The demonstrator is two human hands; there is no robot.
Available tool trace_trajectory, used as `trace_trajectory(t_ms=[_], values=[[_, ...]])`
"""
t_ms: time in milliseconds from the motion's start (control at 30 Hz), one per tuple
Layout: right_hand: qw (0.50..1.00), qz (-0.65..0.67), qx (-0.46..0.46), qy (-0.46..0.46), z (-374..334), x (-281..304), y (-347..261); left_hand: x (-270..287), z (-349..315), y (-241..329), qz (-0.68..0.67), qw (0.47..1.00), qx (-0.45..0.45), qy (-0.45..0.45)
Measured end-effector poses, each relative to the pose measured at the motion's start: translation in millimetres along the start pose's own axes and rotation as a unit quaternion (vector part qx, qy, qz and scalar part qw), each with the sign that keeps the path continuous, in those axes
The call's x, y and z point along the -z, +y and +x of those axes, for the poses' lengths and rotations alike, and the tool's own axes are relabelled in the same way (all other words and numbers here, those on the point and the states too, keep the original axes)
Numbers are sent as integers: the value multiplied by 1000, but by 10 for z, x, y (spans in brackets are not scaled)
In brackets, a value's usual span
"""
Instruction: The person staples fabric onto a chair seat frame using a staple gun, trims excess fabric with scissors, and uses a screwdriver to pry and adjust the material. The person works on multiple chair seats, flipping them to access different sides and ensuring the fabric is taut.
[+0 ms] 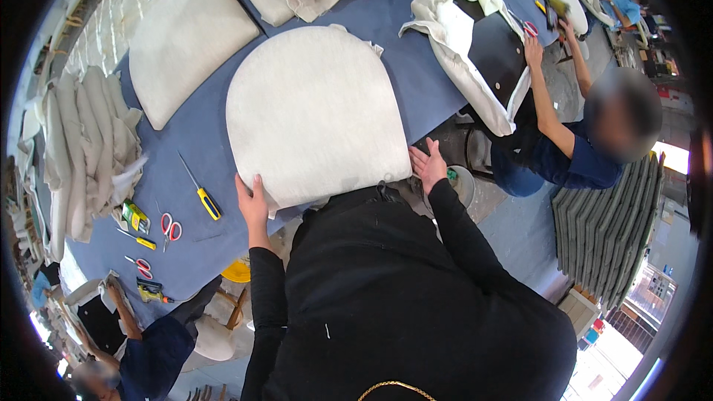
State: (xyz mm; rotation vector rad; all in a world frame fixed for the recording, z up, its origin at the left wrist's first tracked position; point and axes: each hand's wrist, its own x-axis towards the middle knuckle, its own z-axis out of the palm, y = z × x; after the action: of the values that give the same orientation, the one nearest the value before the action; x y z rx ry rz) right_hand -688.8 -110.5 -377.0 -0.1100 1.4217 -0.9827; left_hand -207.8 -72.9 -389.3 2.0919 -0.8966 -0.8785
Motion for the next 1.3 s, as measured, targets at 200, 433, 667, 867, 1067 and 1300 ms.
trace_trajectory(t_ms=[200, 433, 667, 867, 1067, 1300], values=[[989, -83, -35, -119, -173, -625, -715, -9, 56, -145, -26, 999, -15, -18], [973, -161, 43, -162, 735, -1733, -1396, 27, 43, -109, -52, 998, -15, -17], [932, -246, 226, -139, 1026, -1322, -804, 272, 10, -487, -347, 921, 179, 3], [886, -395, 241, -38, 112, -294, -75, 675, -109, -607, -565, 785, 255, -10], [892, -372, 248, -69, 247, -178, -141, 775, 424, -342, -476, 855, 181, -97], [923, -288, 196, -165, 231, -726, -326, 364, 916, 57, -405, 875, 198, -177]])
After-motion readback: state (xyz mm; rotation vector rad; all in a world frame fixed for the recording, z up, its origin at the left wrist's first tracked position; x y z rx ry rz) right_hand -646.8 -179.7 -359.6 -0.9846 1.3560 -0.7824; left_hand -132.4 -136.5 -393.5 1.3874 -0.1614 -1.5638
